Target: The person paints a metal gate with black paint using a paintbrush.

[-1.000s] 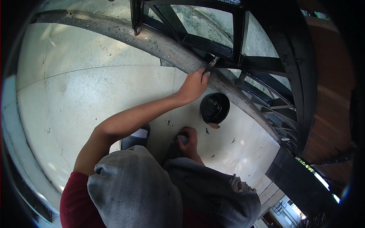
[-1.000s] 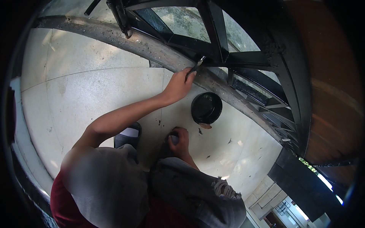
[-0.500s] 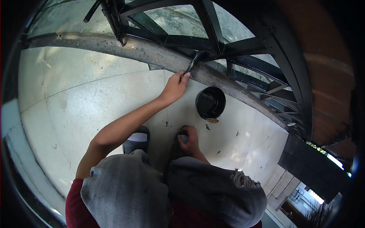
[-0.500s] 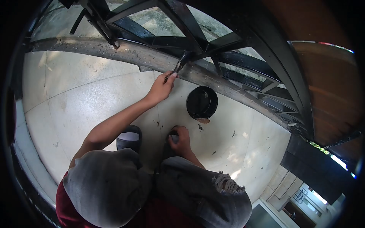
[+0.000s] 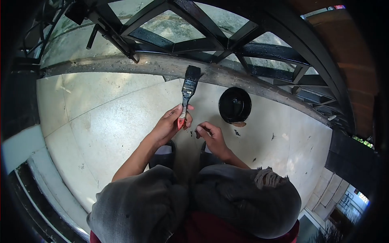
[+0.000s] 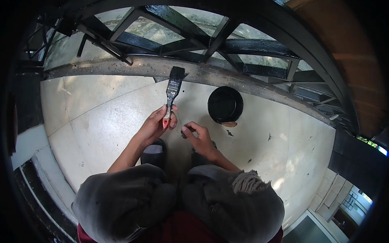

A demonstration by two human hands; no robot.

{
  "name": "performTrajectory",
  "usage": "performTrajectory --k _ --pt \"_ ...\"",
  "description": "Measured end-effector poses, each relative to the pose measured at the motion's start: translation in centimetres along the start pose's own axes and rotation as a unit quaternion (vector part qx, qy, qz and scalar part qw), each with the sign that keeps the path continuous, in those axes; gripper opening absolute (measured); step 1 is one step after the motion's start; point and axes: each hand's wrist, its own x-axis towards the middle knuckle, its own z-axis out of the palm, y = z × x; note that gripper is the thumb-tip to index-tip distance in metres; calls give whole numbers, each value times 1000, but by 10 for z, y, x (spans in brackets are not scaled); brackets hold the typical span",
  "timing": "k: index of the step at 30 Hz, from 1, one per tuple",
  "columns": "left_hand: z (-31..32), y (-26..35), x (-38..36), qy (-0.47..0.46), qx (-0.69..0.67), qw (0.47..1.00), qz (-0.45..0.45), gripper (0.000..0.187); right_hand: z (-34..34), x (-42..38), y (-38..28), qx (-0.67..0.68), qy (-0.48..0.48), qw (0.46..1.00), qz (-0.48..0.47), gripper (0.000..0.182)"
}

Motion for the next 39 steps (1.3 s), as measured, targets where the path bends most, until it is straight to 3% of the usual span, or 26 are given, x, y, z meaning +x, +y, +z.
performTrajectory --k 2,3,5,9,13,16,18,19,20,22,23,31,34,36,38,39 --pt "4 -5 1 23 16 998 48 43 7 7 -22 -12 -75 997 -33 22" --pt "3 -6 0 -13 -15 999 43 43 10 9 -29 -6 -71 997 -35 22" --pt "5 -10 0 -8 -12 999 40 41 14 10 -37 -3 -99 995 13 21" --pt "12 -21 3 27 54 996 60 33 18 11 -29 -80 -50 995 23 27" --pt "9 -23 1 12 79 997 14 25 21 6 -21 106 -50 993 14 24" --pt "10 -25 3 2 144 988 55 34 13 2 -29 146 -81 985 33 25" --pt "18 -17 -1 -34 71 993 88 56 6 2 -31 133 -105 985 33 26" --pt "22 -10 -5 -76 99 990 71 86 3 3 -28 138 -118 983 35 28" --pt "22 -8 -7 -73 99 990 72 86 0 4 -26 144 -131 980 37 30" --pt "22 -4 -7 -89 -108 990 -2 119 -5 4 -37 151 -149 977 37 33" --pt "20 -2 -7 -100 -134 986 -4 129 -7 3 -37 172 -158 971 49 32" --pt "21 3 -9 -94 -222 970 -9 134 -14 -6 -52 194 -162 966 45 30" --pt "18 2 -5 -117 -142 983 13 128 -29 -13 -55 187 -131 973 45 34" --pt "12 2 -3 -142 -77 987 28 123 -47 -19 -55 31 30 998 -35 34" --pt "-2 1 -2 -37 144 988 30 112 -71 -28 -65 -17 158 985 -66 28" --pt "-14 -1 -1 -13 218 976 28 95 -85 -33 -69 -72 208 971 -92 24"
